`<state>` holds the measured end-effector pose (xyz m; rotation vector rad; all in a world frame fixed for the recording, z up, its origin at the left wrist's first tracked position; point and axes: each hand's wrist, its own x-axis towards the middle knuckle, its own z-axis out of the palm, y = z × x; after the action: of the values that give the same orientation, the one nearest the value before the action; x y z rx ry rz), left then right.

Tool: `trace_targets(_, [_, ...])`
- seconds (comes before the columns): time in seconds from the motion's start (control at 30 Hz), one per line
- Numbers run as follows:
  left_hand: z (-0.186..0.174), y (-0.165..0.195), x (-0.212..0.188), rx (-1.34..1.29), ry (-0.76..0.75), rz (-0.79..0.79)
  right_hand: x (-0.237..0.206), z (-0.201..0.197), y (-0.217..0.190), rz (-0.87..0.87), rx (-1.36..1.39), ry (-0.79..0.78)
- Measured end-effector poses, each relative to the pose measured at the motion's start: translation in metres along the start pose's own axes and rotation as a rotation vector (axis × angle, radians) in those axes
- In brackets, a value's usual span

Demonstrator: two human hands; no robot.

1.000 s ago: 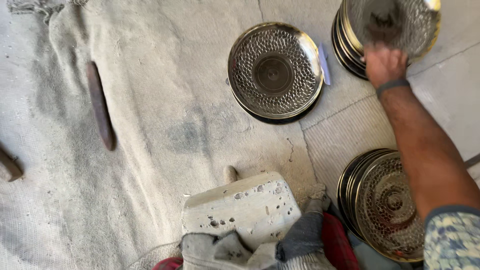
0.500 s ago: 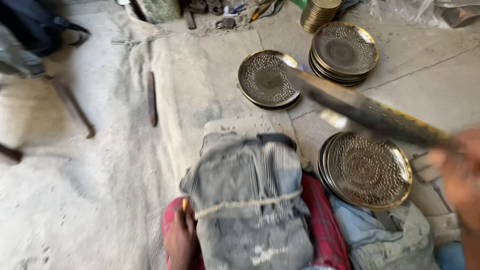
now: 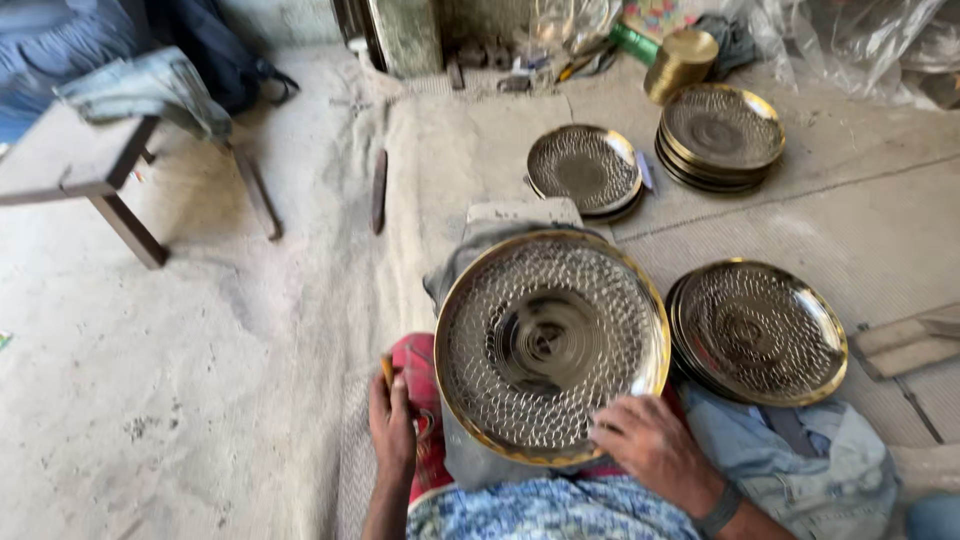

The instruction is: The person sits on the floor and uses a hammer and a small cylindrical tool to create a textured pattern on a brass plate. They repeatedly strike the tool against the plate's surface, rotating the plate to cover different areas. Finished plates are stacked nearby.

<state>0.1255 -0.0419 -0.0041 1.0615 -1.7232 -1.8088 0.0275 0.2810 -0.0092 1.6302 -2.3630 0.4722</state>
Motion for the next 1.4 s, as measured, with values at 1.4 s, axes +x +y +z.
trace_targets(1.4, [0.029, 0.010, 0.038, 0.567, 0.137, 0.901, 0.054, 0.004, 0.022, 0.766, 0.622, 0.501])
